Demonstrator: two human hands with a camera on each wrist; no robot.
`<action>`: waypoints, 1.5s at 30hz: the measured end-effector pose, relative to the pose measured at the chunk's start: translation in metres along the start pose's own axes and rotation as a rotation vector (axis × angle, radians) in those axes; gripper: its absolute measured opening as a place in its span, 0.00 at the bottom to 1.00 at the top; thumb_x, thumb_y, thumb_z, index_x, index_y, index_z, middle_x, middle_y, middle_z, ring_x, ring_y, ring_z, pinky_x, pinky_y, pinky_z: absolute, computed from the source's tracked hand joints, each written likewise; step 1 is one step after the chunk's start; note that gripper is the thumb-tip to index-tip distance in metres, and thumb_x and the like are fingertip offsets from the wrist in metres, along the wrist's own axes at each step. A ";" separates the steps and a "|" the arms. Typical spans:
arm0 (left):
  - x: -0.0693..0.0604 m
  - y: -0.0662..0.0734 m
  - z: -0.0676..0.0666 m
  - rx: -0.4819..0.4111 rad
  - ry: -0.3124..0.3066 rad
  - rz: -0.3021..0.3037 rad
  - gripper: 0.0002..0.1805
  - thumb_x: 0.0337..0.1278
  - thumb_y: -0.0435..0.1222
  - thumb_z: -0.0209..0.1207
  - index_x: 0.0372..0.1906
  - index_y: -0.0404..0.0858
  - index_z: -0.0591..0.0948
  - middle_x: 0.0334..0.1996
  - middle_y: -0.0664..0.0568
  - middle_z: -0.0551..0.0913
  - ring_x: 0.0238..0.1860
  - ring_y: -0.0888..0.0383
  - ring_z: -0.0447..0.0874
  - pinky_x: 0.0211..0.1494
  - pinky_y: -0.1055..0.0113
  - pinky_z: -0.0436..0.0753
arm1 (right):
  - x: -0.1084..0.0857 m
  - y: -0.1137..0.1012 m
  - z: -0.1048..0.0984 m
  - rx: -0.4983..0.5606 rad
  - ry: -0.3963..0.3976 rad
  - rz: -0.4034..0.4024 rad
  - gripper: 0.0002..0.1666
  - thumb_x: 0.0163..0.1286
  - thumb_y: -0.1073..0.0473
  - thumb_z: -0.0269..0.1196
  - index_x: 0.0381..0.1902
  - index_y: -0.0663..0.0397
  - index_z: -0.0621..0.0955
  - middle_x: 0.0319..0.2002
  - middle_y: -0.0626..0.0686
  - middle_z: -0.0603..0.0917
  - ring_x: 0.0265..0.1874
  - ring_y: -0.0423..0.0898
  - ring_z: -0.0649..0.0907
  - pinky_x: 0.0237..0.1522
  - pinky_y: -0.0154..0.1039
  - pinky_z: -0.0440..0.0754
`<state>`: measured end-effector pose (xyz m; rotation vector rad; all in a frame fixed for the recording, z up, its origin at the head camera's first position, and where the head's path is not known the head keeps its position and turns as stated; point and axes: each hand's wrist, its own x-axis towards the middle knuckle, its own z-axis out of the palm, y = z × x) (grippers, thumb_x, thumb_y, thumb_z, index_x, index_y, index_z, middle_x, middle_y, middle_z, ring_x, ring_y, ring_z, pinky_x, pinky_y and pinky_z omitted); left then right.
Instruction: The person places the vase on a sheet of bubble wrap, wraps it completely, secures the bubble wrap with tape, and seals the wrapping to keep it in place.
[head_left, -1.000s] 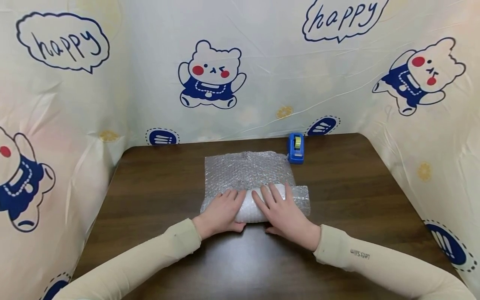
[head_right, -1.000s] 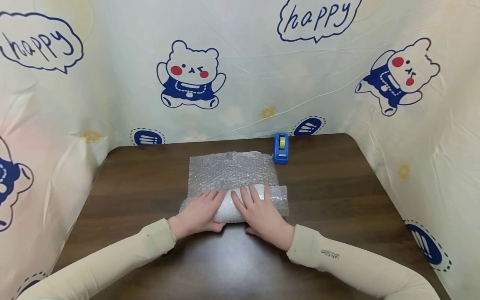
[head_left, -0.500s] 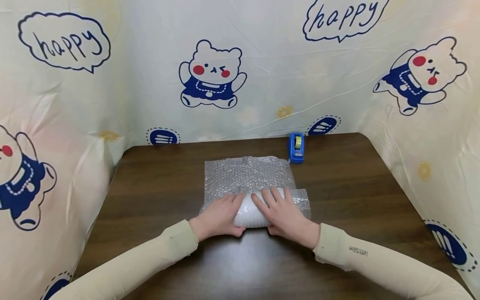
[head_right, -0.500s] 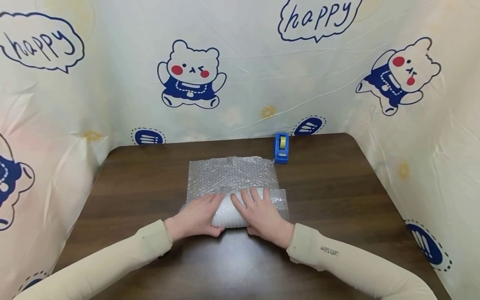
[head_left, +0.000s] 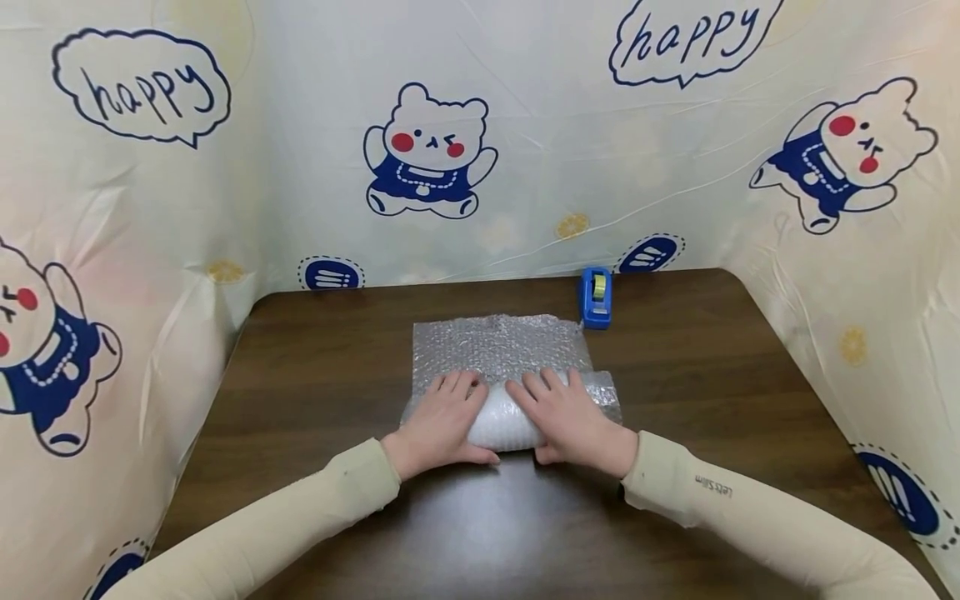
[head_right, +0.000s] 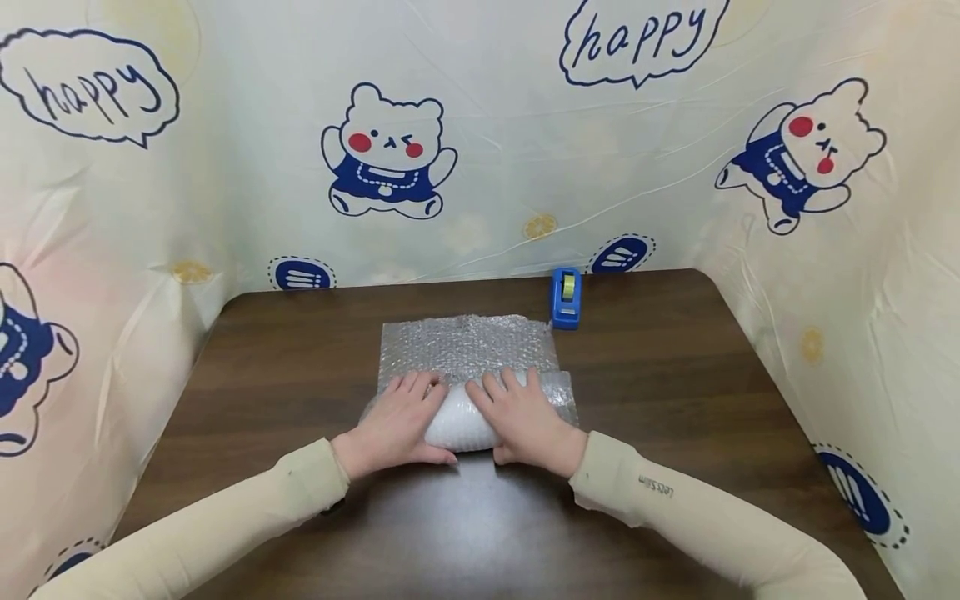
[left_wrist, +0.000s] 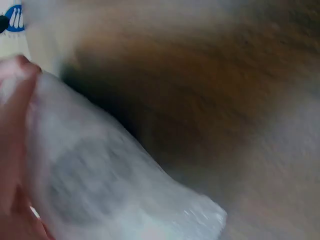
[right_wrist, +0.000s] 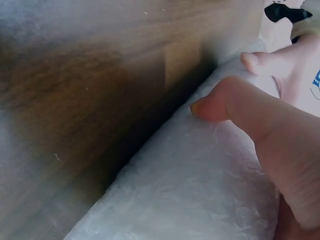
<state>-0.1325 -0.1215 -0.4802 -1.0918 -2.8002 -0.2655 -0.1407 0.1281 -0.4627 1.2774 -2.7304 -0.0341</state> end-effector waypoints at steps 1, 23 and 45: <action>0.000 0.001 0.000 0.036 0.022 0.008 0.52 0.42 0.71 0.71 0.59 0.33 0.76 0.54 0.39 0.78 0.54 0.43 0.77 0.56 0.46 0.79 | 0.000 0.001 0.000 0.008 -0.004 0.001 0.61 0.44 0.39 0.81 0.73 0.52 0.69 0.60 0.58 0.77 0.56 0.61 0.77 0.49 0.68 0.78; -0.001 0.018 0.017 0.188 0.089 -0.118 0.57 0.37 0.61 0.79 0.70 0.36 0.70 0.51 0.41 0.80 0.39 0.40 0.85 0.29 0.50 0.85 | 0.016 0.018 -0.004 0.054 -0.056 -0.031 0.61 0.40 0.36 0.82 0.71 0.51 0.72 0.57 0.56 0.80 0.52 0.59 0.80 0.43 0.66 0.81; 0.001 0.006 0.012 0.072 0.070 -0.087 0.51 0.41 0.56 0.78 0.69 0.35 0.70 0.48 0.38 0.79 0.38 0.40 0.84 0.26 0.53 0.86 | 0.002 0.014 -0.008 -0.047 0.036 -0.004 0.57 0.50 0.33 0.78 0.71 0.54 0.71 0.63 0.64 0.75 0.61 0.65 0.76 0.56 0.74 0.75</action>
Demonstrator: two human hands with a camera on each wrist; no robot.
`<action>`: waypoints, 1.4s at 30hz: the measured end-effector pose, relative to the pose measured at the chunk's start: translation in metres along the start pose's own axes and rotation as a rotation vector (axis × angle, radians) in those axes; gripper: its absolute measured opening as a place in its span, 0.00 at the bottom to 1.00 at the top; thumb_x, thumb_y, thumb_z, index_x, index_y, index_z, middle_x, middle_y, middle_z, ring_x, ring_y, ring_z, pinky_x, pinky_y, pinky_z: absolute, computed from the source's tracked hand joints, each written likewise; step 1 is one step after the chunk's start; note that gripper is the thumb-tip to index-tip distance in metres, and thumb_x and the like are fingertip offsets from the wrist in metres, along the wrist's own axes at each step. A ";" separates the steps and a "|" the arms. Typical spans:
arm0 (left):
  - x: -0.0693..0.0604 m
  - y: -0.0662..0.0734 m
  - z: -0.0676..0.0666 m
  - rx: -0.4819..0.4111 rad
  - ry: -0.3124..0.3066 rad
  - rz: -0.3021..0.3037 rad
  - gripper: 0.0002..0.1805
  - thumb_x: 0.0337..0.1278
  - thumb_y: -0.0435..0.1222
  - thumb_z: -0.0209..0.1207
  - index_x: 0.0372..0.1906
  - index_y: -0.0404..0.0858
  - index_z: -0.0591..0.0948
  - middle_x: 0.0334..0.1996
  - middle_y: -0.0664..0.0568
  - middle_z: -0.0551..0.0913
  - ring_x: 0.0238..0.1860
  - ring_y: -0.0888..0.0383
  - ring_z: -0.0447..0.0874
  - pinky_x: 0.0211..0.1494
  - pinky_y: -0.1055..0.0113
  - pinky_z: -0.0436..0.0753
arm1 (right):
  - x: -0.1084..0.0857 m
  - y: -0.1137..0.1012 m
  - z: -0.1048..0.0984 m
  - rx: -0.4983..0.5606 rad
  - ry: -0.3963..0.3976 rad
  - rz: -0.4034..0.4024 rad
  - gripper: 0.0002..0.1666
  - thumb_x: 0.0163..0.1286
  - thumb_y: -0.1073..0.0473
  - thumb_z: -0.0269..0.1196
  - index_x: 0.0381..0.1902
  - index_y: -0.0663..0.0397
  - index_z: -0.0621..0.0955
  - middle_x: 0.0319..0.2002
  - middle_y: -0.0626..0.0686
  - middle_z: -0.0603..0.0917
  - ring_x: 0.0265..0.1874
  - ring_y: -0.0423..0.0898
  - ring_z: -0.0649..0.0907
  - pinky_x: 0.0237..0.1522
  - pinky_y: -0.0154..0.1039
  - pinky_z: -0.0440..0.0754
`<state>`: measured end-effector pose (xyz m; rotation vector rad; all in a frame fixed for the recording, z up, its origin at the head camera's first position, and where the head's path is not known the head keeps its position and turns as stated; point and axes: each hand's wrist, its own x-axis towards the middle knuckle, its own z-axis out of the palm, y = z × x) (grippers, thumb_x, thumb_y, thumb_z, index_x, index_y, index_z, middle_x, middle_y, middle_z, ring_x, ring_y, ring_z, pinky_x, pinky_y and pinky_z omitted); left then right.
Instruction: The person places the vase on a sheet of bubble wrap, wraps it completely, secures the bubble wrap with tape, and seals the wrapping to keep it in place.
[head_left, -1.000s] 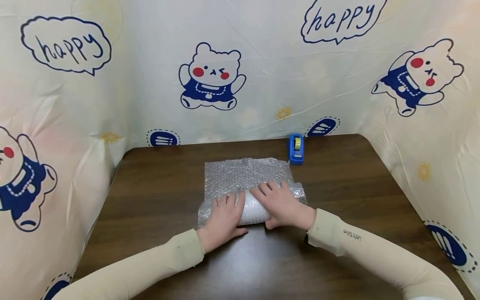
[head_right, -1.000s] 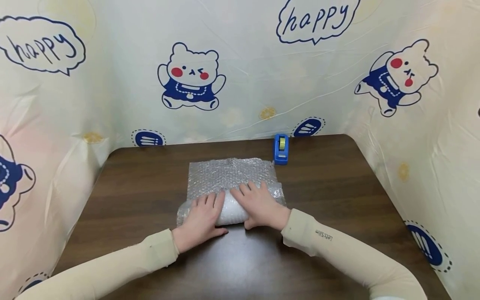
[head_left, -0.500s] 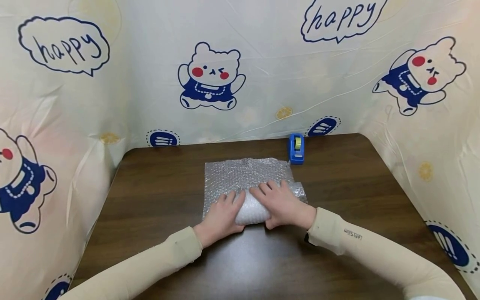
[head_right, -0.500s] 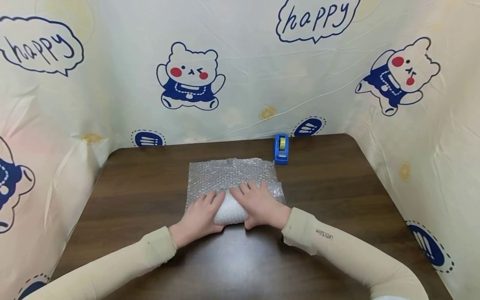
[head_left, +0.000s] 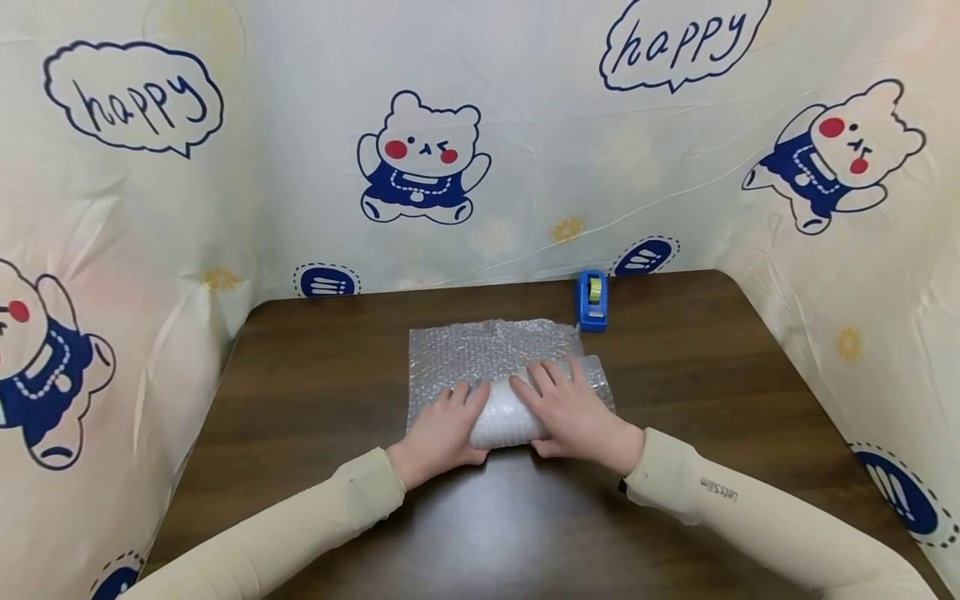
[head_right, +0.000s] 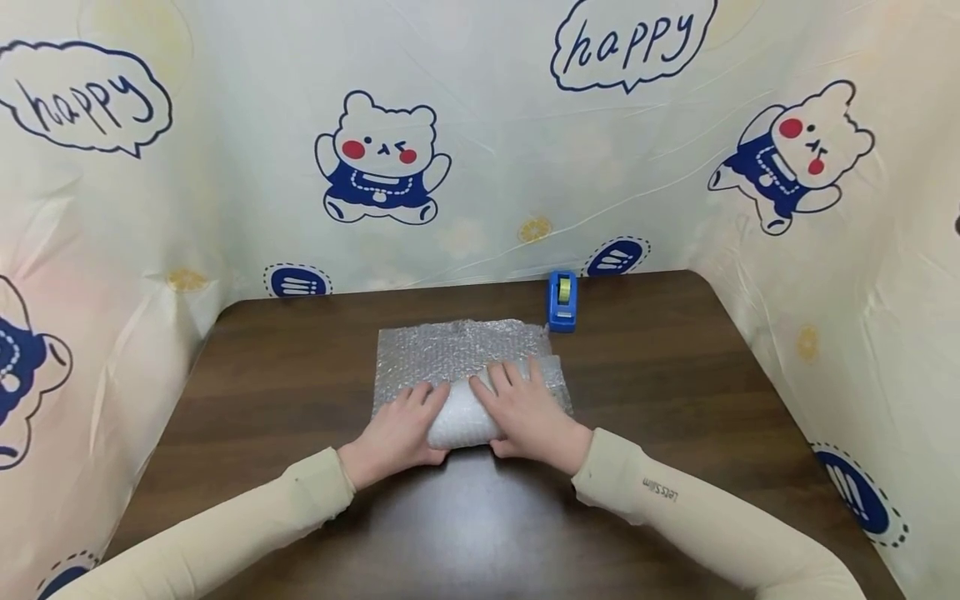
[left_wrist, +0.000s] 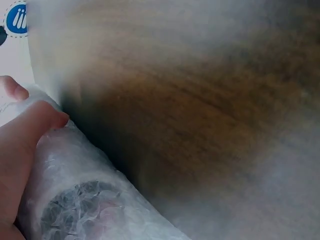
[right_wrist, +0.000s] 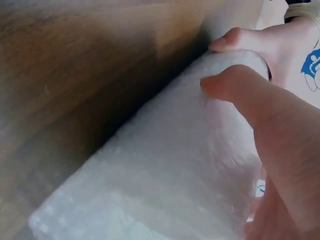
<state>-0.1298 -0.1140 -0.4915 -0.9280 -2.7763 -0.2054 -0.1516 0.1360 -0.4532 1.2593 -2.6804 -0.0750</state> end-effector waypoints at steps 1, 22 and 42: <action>0.000 0.000 0.000 -0.001 -0.007 -0.004 0.51 0.41 0.56 0.77 0.69 0.35 0.69 0.48 0.38 0.79 0.38 0.40 0.84 0.26 0.52 0.85 | -0.002 -0.002 -0.001 -0.007 -0.004 0.006 0.58 0.50 0.32 0.78 0.72 0.53 0.71 0.63 0.63 0.75 0.60 0.64 0.76 0.54 0.73 0.77; 0.004 -0.006 -0.007 -0.335 -0.151 -0.067 0.47 0.45 0.63 0.75 0.59 0.36 0.69 0.37 0.50 0.79 0.29 0.57 0.80 0.30 0.62 0.82 | 0.001 0.011 -0.002 0.102 -0.073 -0.044 0.55 0.43 0.36 0.80 0.66 0.53 0.73 0.52 0.59 0.80 0.49 0.60 0.80 0.44 0.61 0.83; 0.008 0.008 -0.015 0.080 0.057 0.058 0.39 0.65 0.61 0.61 0.59 0.29 0.77 0.37 0.36 0.82 0.34 0.43 0.85 0.36 0.53 0.87 | 0.023 0.028 -0.006 0.285 -0.249 -0.024 0.53 0.45 0.40 0.81 0.66 0.53 0.74 0.55 0.59 0.80 0.50 0.59 0.80 0.48 0.61 0.82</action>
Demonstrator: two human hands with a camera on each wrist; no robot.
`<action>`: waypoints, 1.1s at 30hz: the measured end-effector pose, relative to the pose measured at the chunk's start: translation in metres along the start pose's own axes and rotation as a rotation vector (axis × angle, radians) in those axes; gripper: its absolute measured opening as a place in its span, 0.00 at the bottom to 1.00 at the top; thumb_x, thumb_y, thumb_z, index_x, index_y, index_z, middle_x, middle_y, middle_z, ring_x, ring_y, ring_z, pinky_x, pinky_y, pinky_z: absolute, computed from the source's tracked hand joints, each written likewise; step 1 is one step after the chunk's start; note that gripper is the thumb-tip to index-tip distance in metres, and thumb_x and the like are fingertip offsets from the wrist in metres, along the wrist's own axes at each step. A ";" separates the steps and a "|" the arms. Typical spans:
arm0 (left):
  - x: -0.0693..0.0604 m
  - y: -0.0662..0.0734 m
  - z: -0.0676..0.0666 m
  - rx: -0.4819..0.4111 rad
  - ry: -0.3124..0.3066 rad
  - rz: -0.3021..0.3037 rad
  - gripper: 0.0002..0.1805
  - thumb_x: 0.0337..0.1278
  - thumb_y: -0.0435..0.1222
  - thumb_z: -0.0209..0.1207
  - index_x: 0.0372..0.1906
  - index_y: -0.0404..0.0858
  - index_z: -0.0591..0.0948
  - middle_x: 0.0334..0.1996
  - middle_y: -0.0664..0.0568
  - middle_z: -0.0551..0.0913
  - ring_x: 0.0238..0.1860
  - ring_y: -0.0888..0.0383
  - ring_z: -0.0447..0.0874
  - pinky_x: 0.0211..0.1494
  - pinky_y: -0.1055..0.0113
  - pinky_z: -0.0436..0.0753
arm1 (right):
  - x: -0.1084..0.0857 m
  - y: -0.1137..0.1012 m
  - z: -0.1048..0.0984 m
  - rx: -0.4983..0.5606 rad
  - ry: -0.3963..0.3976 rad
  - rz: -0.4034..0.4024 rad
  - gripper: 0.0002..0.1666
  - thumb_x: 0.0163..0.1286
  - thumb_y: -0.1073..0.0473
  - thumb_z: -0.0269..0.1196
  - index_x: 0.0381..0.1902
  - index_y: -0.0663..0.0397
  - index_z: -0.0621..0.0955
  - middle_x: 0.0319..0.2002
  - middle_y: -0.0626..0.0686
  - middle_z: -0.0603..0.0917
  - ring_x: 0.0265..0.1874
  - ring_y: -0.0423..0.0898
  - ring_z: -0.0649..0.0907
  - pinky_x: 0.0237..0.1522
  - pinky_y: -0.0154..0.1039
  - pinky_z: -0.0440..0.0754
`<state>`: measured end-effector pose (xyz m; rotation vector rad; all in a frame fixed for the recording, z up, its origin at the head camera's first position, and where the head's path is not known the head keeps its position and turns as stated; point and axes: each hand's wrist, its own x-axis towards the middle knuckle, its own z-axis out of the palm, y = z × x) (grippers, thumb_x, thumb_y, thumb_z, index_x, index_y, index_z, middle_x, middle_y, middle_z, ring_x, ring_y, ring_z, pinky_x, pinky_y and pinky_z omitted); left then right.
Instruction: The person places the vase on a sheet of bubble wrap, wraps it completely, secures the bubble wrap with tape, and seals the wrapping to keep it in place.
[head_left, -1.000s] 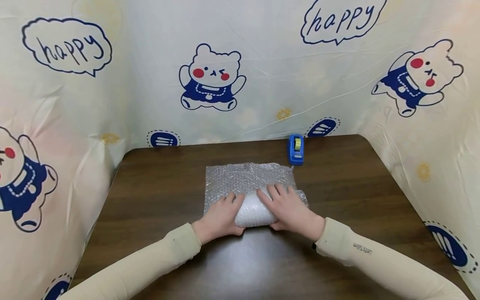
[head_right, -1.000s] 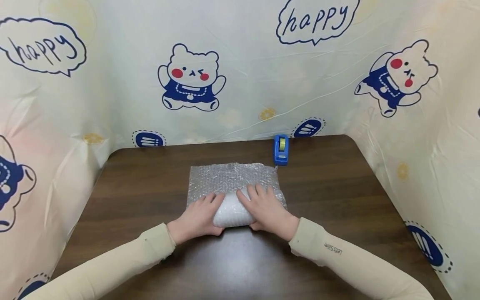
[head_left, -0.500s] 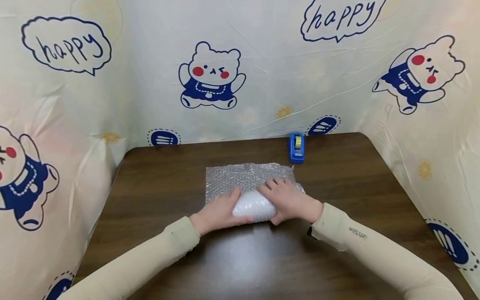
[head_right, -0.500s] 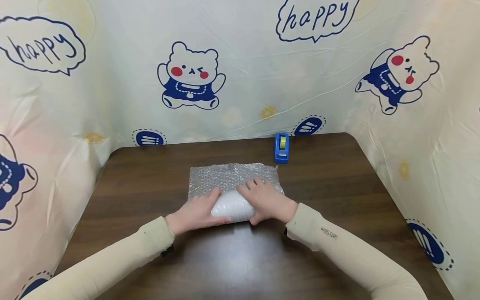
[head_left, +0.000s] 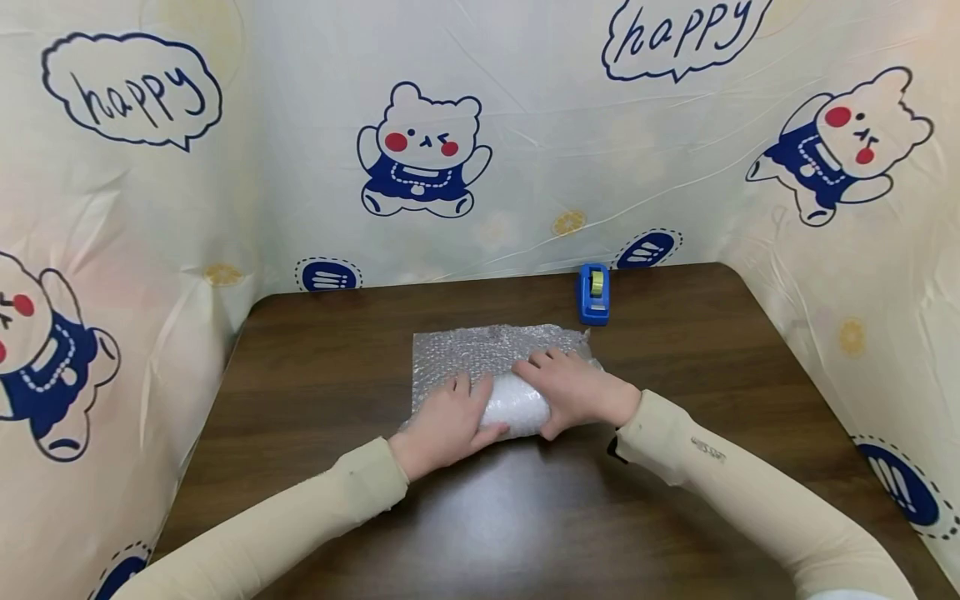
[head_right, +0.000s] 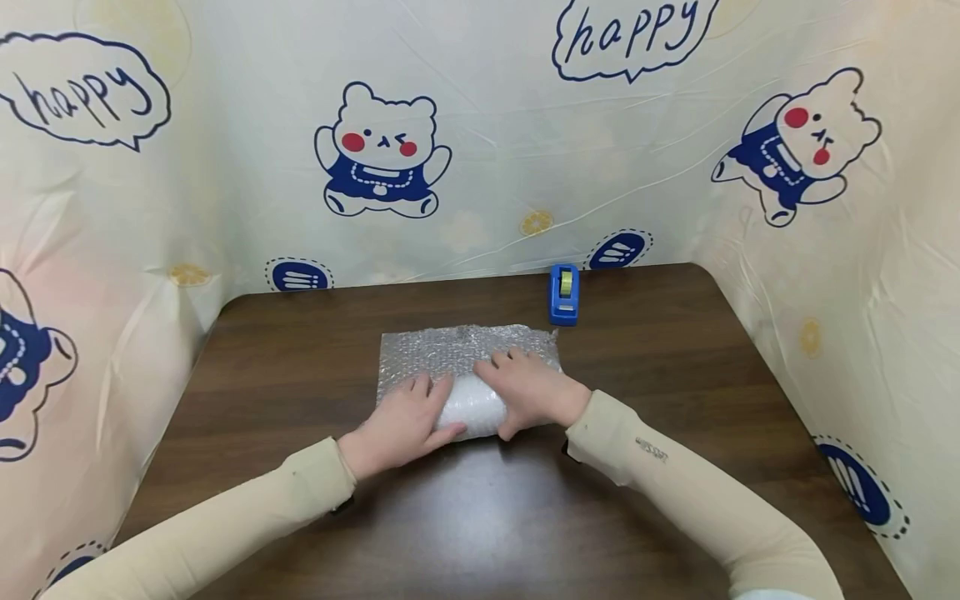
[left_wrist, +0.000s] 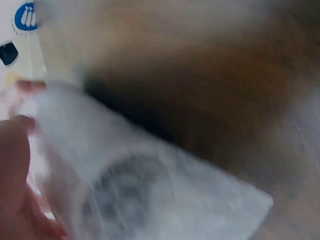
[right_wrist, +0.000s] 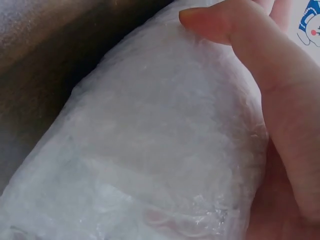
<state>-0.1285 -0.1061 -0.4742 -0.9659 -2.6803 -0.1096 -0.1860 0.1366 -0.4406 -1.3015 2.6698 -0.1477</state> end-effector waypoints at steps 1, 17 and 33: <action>0.000 0.003 0.000 0.001 0.003 -0.010 0.38 0.65 0.59 0.61 0.61 0.29 0.76 0.37 0.35 0.83 0.33 0.43 0.86 0.35 0.52 0.87 | 0.001 0.000 0.000 0.003 -0.001 -0.002 0.53 0.45 0.40 0.81 0.66 0.53 0.74 0.55 0.59 0.80 0.50 0.59 0.80 0.48 0.61 0.82; 0.005 0.006 0.016 0.073 -0.001 -0.080 0.50 0.29 0.61 0.79 0.57 0.35 0.74 0.35 0.42 0.82 0.30 0.45 0.84 0.29 0.54 0.83 | 0.006 0.007 -0.007 0.061 -0.077 0.033 0.66 0.49 0.38 0.79 0.80 0.52 0.62 0.73 0.65 0.70 0.68 0.66 0.74 0.64 0.68 0.73; 0.018 -0.008 0.009 -0.116 -0.204 -0.097 0.46 0.36 0.58 0.78 0.58 0.35 0.74 0.34 0.44 0.83 0.30 0.49 0.85 0.26 0.55 0.83 | -0.025 -0.037 0.019 -0.397 0.265 -0.059 0.59 0.54 0.38 0.79 0.77 0.55 0.67 0.69 0.68 0.73 0.70 0.66 0.73 0.63 0.74 0.70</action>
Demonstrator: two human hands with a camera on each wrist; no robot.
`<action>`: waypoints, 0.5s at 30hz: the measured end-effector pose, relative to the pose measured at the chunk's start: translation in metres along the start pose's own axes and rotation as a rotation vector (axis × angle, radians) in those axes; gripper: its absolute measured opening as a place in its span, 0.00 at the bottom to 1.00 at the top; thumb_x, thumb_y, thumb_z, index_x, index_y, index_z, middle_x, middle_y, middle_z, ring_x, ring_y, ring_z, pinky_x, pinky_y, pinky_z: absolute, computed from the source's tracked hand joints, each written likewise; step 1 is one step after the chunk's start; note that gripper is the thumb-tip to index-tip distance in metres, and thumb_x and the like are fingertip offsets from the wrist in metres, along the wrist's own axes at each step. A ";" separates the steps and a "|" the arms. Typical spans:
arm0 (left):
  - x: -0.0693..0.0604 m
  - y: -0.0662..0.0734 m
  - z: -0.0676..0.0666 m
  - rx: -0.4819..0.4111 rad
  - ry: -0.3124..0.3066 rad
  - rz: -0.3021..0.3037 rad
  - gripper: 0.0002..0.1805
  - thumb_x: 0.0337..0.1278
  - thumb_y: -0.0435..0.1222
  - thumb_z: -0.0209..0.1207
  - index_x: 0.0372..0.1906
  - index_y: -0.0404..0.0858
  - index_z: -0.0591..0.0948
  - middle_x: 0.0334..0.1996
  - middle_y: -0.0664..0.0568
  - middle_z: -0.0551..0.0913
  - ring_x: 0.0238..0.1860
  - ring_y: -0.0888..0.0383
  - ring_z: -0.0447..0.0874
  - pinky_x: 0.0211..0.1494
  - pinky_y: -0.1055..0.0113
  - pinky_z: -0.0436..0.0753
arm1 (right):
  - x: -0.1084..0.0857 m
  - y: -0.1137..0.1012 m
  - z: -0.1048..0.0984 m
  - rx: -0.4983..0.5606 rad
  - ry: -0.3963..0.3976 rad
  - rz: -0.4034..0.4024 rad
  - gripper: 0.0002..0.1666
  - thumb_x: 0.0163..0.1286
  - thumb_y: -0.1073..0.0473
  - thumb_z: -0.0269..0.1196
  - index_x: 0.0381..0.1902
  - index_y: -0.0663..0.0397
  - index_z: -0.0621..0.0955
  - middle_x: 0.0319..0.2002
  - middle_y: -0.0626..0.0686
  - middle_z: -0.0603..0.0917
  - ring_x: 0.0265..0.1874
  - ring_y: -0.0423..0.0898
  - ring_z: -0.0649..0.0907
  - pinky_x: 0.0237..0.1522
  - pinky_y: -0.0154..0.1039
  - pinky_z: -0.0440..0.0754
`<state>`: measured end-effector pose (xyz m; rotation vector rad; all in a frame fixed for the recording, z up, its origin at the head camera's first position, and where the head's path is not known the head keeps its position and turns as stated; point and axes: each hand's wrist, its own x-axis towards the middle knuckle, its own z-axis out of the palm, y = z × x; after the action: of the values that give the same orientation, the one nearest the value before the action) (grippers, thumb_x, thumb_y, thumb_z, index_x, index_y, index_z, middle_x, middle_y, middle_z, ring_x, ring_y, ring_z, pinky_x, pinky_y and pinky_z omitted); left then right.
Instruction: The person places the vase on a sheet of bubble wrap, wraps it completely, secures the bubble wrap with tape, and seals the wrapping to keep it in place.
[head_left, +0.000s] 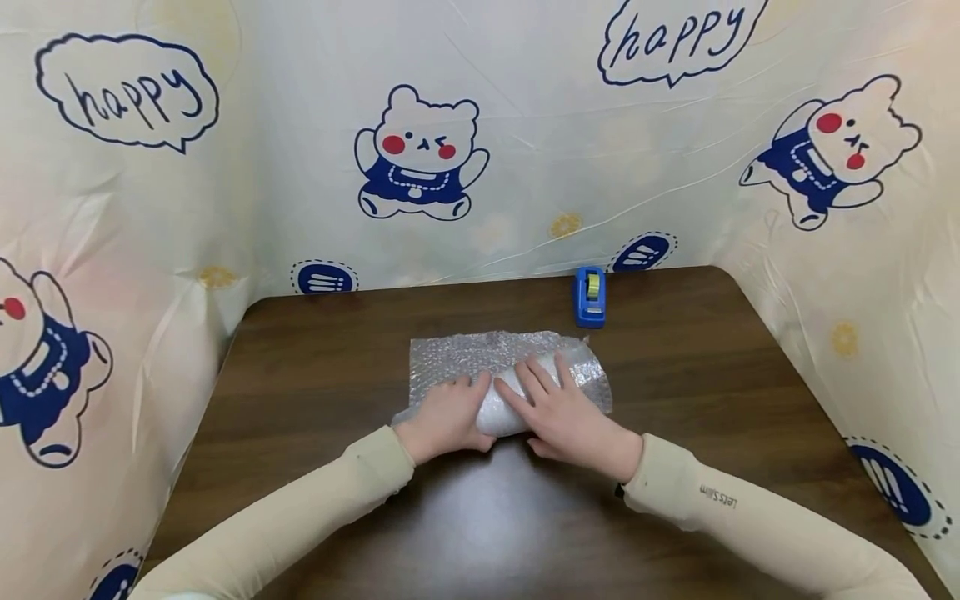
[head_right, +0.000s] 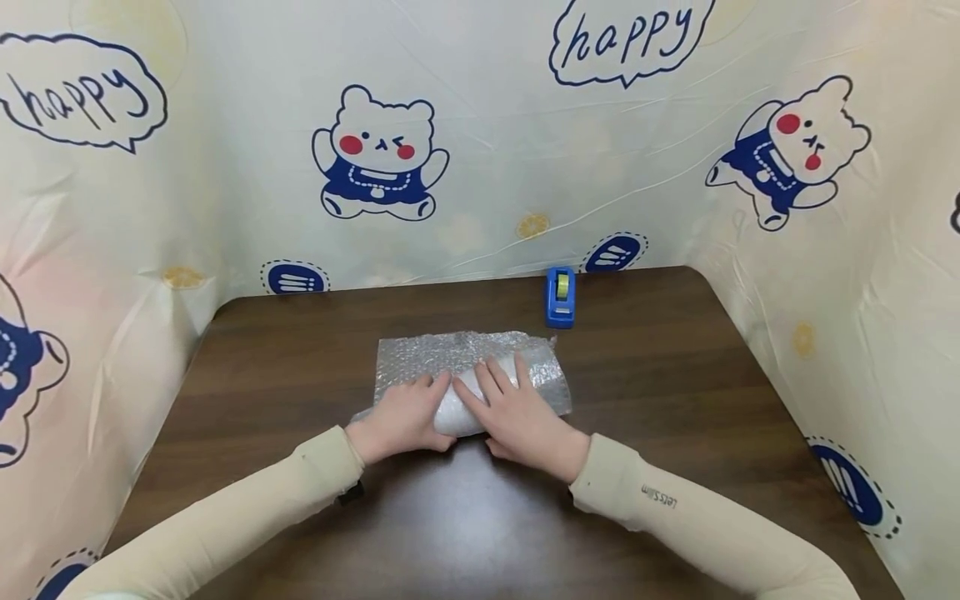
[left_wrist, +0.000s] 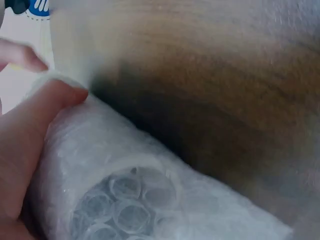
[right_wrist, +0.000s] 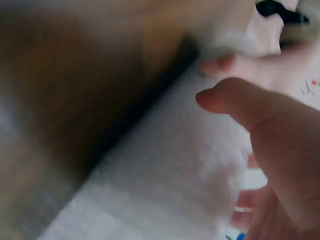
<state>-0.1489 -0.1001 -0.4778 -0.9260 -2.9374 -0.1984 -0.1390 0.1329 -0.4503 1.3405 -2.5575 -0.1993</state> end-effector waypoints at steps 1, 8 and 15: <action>0.000 -0.001 -0.001 -0.018 -0.018 0.003 0.46 0.36 0.58 0.78 0.58 0.35 0.74 0.34 0.44 0.83 0.29 0.49 0.84 0.26 0.55 0.83 | -0.002 -0.003 0.001 -0.011 -0.003 0.008 0.61 0.54 0.37 0.79 0.78 0.55 0.66 0.70 0.68 0.73 0.70 0.65 0.72 0.64 0.74 0.69; 0.003 -0.004 -0.007 -0.124 -0.146 0.024 0.48 0.39 0.56 0.76 0.63 0.32 0.73 0.36 0.45 0.85 0.31 0.51 0.85 0.31 0.55 0.84 | -0.007 -0.013 0.007 -0.052 -0.033 0.051 0.69 0.48 0.33 0.81 0.80 0.53 0.62 0.73 0.67 0.70 0.72 0.64 0.70 0.65 0.73 0.68; 0.004 -0.005 -0.016 -0.224 -0.251 0.036 0.48 0.41 0.55 0.74 0.65 0.31 0.72 0.36 0.46 0.86 0.32 0.53 0.85 0.34 0.58 0.83 | -0.008 -0.017 0.016 -0.091 0.016 0.060 0.73 0.42 0.30 0.82 0.79 0.53 0.63 0.67 0.66 0.74 0.67 0.65 0.74 0.62 0.71 0.72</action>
<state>-0.1543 -0.1041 -0.4623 -1.1060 -3.1725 -0.4490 -0.1261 0.1298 -0.4709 1.2260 -2.5395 -0.2889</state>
